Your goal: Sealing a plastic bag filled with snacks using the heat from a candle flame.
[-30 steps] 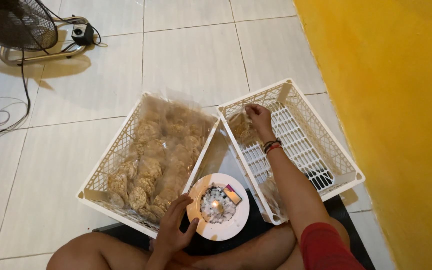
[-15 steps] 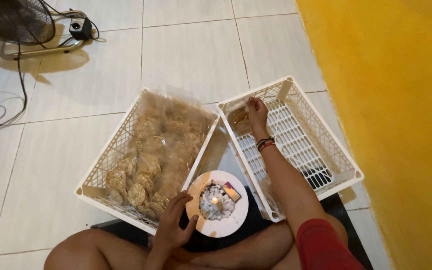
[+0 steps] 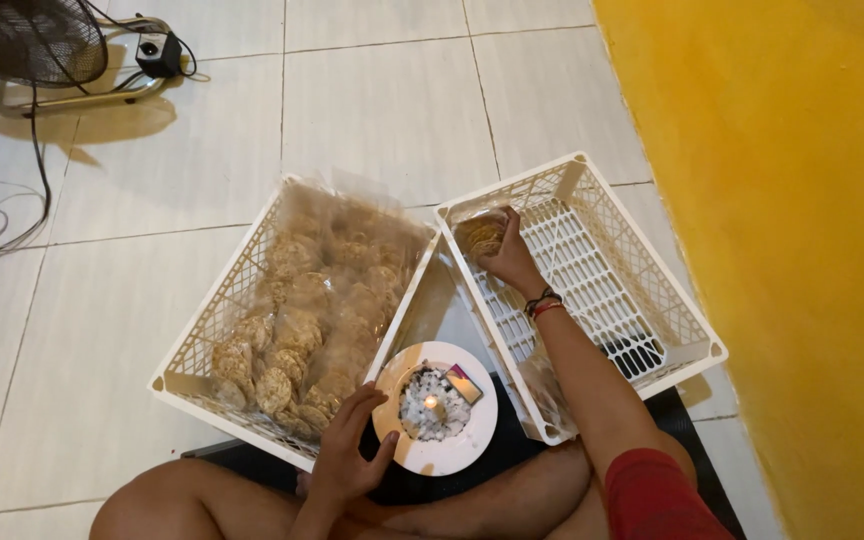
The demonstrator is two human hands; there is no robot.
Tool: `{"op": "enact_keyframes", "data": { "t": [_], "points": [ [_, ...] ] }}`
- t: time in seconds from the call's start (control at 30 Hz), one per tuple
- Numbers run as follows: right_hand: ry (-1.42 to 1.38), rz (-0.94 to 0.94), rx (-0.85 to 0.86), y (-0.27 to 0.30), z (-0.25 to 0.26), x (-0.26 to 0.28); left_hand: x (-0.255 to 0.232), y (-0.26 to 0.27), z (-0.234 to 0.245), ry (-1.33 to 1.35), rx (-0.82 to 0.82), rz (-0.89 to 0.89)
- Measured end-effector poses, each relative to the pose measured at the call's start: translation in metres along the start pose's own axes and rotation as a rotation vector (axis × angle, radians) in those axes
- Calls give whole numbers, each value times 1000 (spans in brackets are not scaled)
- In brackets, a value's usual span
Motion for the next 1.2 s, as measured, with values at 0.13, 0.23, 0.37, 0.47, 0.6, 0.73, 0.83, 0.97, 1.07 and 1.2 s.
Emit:
{"op": "enact_keyframes", "data": {
  "t": [0.13,0.23,0.37,0.47,0.6,0.73,0.83,0.97,1.07,1.2],
  "points": [
    [-30,6,0,-4,-5,-8,1,0,0,-1,1,5],
    [55,3,-65,-1,-1,4,1,1,0,3,0,14],
    [68,89,-37,-1,-5,2,2,1,-1,-4,5,12],
    [108,99,18,3,-14,2,0,0,-1,4,1,6],
    [34,224,23,6,-23,11,-2,-1,0,5,-2,-2],
    [24,96,64,-2,-26,8,-6,-3,2,0,-20,-25],
    [-17,76,51,-8,-24,0,-4,0,2,-5,-19,-17],
    [-197,-54,8,-22,-14,-27,-3,-1,2,1,-22,-19],
    [-232,-96,-18,-20,-4,-38,-4,-2,2,10,-22,-20],
    [-198,-156,2,-6,5,-32,-1,1,0,-6,-8,-6]
  ]
}}
Point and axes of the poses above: each hand's wrist, its own y-axis away from the middle knuckle, its own z-axis out of the back of the hand, x = y × z, the point moved 9 cm from there along -y, towards the middle knuckle, and after that the axes turned 12 degrees about -z, right-handed, at the moved point
